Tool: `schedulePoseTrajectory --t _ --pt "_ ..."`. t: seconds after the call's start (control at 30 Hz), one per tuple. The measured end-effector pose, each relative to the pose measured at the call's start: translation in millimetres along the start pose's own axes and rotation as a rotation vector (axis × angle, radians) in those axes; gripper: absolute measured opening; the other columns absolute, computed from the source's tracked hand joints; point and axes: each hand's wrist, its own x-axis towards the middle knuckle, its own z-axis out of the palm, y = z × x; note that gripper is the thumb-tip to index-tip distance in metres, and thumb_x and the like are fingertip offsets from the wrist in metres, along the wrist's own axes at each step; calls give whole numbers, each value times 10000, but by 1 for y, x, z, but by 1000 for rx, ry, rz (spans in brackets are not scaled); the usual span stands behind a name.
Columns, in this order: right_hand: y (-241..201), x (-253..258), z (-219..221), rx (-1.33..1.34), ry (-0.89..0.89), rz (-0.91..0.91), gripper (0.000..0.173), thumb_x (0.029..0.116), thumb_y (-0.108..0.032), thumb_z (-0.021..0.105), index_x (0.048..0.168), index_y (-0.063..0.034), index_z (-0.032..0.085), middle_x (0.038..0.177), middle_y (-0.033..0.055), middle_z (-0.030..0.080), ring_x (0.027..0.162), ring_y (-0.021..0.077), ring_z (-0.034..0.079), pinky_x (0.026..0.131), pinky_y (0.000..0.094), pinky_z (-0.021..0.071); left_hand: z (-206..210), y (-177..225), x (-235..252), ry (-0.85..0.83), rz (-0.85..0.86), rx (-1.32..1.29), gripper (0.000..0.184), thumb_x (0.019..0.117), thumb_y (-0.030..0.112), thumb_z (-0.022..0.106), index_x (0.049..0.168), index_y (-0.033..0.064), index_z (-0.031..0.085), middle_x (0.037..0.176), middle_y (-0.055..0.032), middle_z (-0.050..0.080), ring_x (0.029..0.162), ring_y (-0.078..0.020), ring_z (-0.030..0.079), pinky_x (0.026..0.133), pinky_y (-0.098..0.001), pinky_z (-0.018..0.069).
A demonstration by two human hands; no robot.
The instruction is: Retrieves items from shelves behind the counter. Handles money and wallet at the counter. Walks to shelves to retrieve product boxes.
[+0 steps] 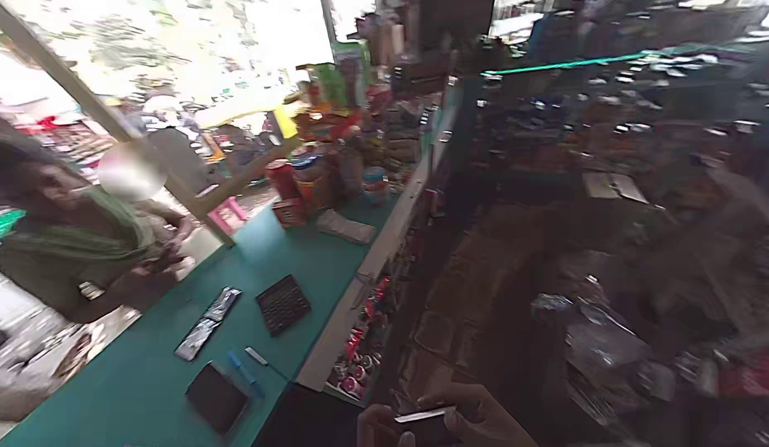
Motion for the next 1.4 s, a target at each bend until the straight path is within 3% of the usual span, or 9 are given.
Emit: schedulePoseTrajectory --t 0.1,0.23,0.37,0.6,0.73,0.93,1.03,1.2,1.4 --pt "-6 -34 -32 -73 250 -67 181 1017 -123 624 1079 -20 760 1061 5 762 966 5 690 878 202 573 44 -3 29 -195 58 -31 528 1002 324 631 1379 24 415 1022 45 645 857 38 619 783 -189 557" --pt "-14 -56 -68 -72 426 -60 124 958 -56 688 1064 -18 741 1059 50 761 936 69 720 832 247 609 90 -6 76 -440 42 -107 135 989 243 647 1011 120 699 1005 45 668 939 5 631 809 -189 558" --pt "-12 -60 -119 -83 544 -75 112 971 -108 692 1018 -22 748 1096 51 757 1012 79 712 895 252 596 137 -16 131 -693 -5 -209 69 960 130 669 982 78 709 1064 14 684 1012 -23 643 852 -217 568" --pt "-11 -8 -225 -225 634 -39 162 942 -42 707 1087 9 756 1160 94 749 1098 120 705 961 286 583 223 -42 262 -874 16 -148 112 902 67 714 950 -31 738 942 -69 703 831 -47 678 741 -223 597" --pt "-41 45 -304 -328 477 -40 178 967 -149 705 968 18 766 1217 129 711 1150 141 662 996 292 548 262 -47 355 -1057 58 -313 205 965 144 671 909 -42 737 1071 -120 716 987 -97 682 855 -275 588" --pt "-44 76 -397 -236 539 105 256 952 -111 710 1187 -11 725 1208 86 714 1108 85 667 970 270 551 341 -73 456 -1219 27 -406 305 923 211 749 1145 4 716 1247 -127 664 1086 -157 670 901 -333 598" --pt "-46 95 -448 -316 864 32 475 910 -255 763 1319 -49 638 1390 53 611 1152 75 645 963 289 573 400 -76 492 -1072 -105 -421 780 905 337 761 1514 43 372 1501 -102 499 1245 -198 613 976 -379 574" --pt "-44 126 -578 -541 1307 -197 608 804 -77 830 1333 -64 530 1271 27 702 1178 151 674 990 318 593 523 -102 572 -930 -160 -362 590 962 249 683 1452 13 452 1466 -97 540 1227 -217 633 945 -388 597" --pt "-65 175 -749 -706 1364 -228 621 806 -45 816 1348 -38 512 1284 21 701 1229 121 645 1060 298 549 671 -101 670 -1048 -162 -354 572 927 142 700 1414 -52 472 1421 -164 573 1182 -249 659 944 -387 597"
